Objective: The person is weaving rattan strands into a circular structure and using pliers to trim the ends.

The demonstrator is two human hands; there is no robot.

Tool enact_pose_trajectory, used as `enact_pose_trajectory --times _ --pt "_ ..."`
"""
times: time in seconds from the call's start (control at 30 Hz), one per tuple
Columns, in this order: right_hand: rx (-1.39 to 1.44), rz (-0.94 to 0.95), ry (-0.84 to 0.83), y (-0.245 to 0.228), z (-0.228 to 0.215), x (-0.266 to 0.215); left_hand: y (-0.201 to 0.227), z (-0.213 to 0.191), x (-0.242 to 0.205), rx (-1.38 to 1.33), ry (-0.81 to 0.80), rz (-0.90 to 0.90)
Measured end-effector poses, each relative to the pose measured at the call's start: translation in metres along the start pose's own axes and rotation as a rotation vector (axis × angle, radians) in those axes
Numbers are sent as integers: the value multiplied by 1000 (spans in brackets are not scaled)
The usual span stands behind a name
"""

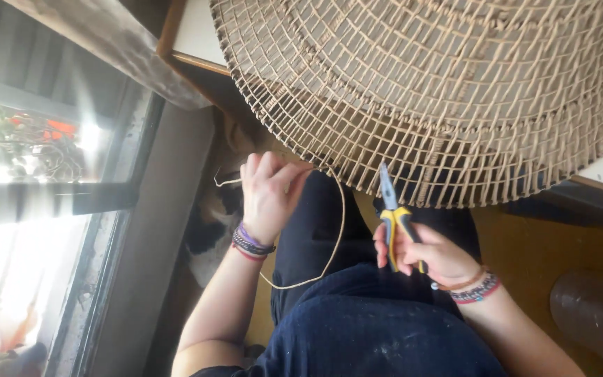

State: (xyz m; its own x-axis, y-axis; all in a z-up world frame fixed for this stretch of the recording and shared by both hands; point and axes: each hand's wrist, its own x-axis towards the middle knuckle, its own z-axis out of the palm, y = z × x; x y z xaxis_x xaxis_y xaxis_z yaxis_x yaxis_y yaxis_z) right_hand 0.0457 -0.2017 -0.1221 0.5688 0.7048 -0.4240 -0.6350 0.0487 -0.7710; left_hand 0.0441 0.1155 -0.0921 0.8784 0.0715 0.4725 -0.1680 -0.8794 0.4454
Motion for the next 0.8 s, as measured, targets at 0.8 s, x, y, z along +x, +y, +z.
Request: enact_pose_trajectory --times 0.8 --pt "-1706 533 488 23 40 25 -59 22 50 -442 -444 216"
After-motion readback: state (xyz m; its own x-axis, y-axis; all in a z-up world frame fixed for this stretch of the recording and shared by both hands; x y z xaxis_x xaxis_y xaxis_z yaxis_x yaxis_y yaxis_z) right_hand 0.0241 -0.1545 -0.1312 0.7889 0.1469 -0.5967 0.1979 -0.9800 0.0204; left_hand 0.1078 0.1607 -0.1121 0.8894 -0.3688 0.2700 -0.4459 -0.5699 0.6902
